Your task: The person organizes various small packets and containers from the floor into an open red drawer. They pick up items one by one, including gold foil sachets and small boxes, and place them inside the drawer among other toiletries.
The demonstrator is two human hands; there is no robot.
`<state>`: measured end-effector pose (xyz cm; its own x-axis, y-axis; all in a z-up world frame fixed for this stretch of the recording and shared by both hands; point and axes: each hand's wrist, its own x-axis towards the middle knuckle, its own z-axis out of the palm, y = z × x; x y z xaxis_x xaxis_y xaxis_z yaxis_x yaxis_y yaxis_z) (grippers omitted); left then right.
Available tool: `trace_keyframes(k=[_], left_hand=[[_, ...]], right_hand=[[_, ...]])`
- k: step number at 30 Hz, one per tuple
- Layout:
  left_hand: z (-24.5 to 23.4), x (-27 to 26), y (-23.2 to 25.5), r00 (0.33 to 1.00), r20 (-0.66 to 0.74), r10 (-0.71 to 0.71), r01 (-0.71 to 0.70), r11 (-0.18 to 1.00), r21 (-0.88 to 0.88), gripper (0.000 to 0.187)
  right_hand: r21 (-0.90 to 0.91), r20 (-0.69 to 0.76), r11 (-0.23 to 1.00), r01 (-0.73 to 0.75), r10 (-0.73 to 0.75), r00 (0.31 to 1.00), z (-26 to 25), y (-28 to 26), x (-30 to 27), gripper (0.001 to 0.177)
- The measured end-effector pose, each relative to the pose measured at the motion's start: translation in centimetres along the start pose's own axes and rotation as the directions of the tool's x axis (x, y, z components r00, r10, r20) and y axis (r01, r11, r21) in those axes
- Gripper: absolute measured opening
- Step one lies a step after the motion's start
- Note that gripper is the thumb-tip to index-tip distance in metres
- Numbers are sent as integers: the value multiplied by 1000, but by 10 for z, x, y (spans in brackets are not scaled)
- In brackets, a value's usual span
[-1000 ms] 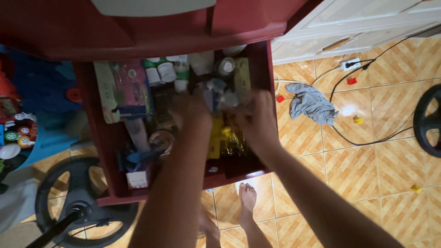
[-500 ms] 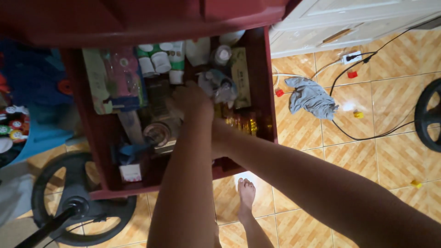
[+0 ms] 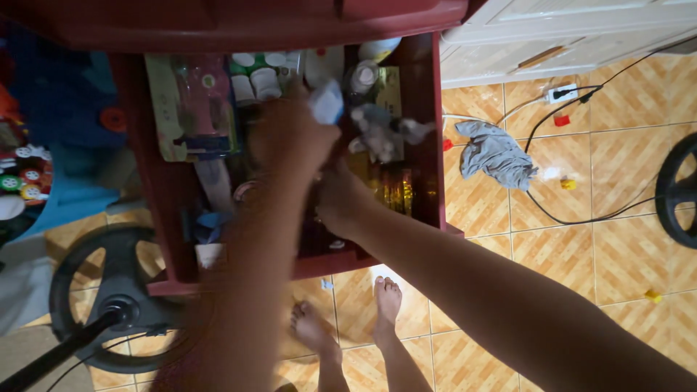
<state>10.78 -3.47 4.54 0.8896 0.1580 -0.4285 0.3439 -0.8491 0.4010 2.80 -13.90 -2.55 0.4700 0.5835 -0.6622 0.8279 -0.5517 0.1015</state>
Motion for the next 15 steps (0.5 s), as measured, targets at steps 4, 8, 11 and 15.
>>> trace_keyframes(k=[4,8,11,15], left_hand=[[-48,-25,-36,995,33,90,-85,987,-139,90],[-34,-43,-72,961,253,113,-26,946,-323,87],[26,-56,-86,940,340,-7,144,914,-380,79],[113,-73,-92,962,-265,65,-194,845,-498,89]], right_hand=[[74,-26,997,-33,35,999,-12,5,-1,33],[273,-204,960,66,-10,979,17,28,-28,37],[241,-210,968,66,-14,978,40,34,-32,36],[-111,-330,993,30,-66,942,64,32,-24,42]])
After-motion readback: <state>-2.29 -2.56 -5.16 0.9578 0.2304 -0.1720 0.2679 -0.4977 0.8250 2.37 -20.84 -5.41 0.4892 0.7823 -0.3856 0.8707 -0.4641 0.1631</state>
